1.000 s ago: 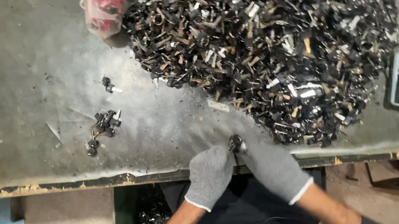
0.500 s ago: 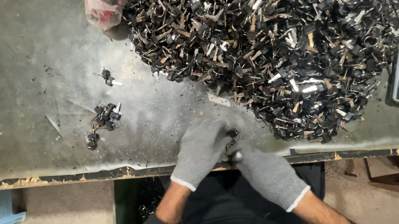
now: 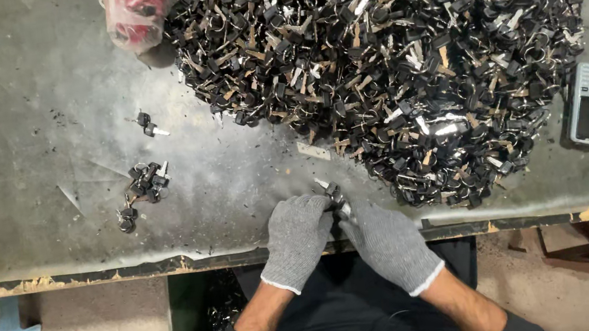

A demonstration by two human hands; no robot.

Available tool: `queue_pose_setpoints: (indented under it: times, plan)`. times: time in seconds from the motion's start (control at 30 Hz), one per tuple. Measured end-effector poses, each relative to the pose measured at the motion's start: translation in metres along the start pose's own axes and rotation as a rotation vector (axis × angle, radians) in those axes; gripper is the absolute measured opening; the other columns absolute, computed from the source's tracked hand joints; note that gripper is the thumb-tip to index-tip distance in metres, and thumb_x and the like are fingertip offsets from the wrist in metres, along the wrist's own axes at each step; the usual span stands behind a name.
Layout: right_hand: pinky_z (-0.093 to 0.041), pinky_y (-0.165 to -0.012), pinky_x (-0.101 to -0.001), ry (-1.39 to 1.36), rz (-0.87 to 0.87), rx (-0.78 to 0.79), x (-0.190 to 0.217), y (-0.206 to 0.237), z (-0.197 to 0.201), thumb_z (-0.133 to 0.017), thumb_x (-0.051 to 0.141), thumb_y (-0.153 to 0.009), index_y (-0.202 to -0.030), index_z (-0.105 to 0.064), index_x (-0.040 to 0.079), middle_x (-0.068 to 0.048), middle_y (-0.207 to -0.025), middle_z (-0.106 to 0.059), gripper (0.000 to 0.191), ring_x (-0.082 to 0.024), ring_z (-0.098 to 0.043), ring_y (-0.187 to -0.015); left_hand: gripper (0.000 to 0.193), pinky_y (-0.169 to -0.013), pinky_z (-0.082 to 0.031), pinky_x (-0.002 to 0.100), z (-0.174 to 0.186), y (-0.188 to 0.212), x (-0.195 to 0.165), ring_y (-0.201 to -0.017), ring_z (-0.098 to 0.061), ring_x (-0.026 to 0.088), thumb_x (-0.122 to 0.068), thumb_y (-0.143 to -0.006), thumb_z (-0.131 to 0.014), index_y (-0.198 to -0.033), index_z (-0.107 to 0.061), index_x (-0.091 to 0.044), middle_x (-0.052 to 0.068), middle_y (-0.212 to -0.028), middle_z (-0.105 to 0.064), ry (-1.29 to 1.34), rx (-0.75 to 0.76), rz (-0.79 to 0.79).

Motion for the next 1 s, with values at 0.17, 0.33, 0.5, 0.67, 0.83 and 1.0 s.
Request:
queue_pose_setpoints:
  times: [0.17, 0.33, 0.5, 0.67, 0.83, 1.0]
  plan:
    - [-0.060, -0.055, -0.0442, 0.196, -0.039, 0.004, 0.010, -0.005, -0.007, -0.062, 0.016, -0.095, -0.111, -0.054, 0.004, -0.016, -0.088, -0.072, 0.022, -0.033, -0.075, -0.069, 0.009, -0.081, -0.049, 0.047, -0.005, 0.005, -0.002, -0.088, -0.066, 0.033, -0.011, -0.086, -0.068, -0.095, -0.067, -0.009, 0.010, -0.087, -0.068, -0.070, 0.035, -0.040]
    - [-0.059, -0.055, -0.0444, 0.073, -0.022, 0.148, 0.010, -0.009, 0.019, -0.058, 0.019, -0.097, -0.118, -0.053, 0.002, -0.016, -0.080, -0.073, 0.027, -0.032, -0.074, -0.066, 0.014, -0.080, -0.048, 0.047, -0.003, 0.010, -0.003, -0.087, -0.064, 0.034, -0.009, -0.084, -0.067, -0.097, -0.066, -0.006, 0.012, -0.086, -0.065, -0.001, 0.035, -0.060]
    - [-0.059, -0.050, -0.0429, 0.199, -0.062, 0.019, 0.013, -0.005, 0.016, -0.056, 0.025, -0.098, -0.101, -0.056, 0.003, -0.015, -0.084, -0.072, 0.022, -0.031, -0.074, -0.065, 0.017, -0.083, -0.047, 0.048, -0.013, 0.014, -0.002, -0.090, -0.062, 0.035, -0.006, -0.082, -0.066, -0.099, -0.065, -0.005, 0.014, -0.088, -0.063, -0.077, 0.067, -0.076]
    - [-0.057, -0.053, -0.0457, 0.176, 0.044, 0.007, 0.010, -0.005, 0.006, -0.060, 0.025, -0.094, -0.106, -0.057, 0.004, -0.015, -0.077, -0.072, 0.024, -0.033, -0.073, -0.064, 0.029, -0.085, -0.048, 0.047, -0.010, 0.015, -0.002, -0.091, -0.061, 0.035, -0.004, -0.078, -0.062, -0.107, -0.066, -0.004, 0.013, -0.092, -0.063, -0.042, -0.034, -0.163]
    - [-0.058, -0.052, -0.0433, 0.227, -0.138, 0.223, 0.004, -0.010, 0.010, -0.055, 0.029, -0.101, -0.107, -0.055, 0.005, -0.014, -0.082, -0.072, 0.024, -0.028, -0.074, -0.063, 0.020, -0.081, -0.048, 0.047, -0.007, 0.009, -0.006, -0.089, -0.061, 0.034, -0.006, -0.084, -0.066, -0.104, -0.066, -0.006, 0.013, -0.090, -0.063, -0.037, 0.024, -0.087]
    - [-0.058, -0.050, -0.0423, 0.105, -0.089, -0.017, 0.007, -0.003, 0.010, -0.057, 0.027, -0.100, -0.119, -0.054, 0.002, -0.014, -0.074, -0.072, 0.031, -0.032, -0.073, -0.061, 0.045, -0.083, -0.048, 0.047, -0.005, 0.015, -0.009, -0.090, -0.062, 0.032, -0.001, -0.084, -0.065, -0.128, -0.060, 0.002, 0.012, -0.095, -0.064, -0.024, -0.076, -0.044]
Point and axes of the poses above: each hand's wrist, its own y-axis away from the middle knuckle, its own z-axis out of the back of the hand, x = y × z, the point moved 3 cm from there along -y, towards the middle knuckle
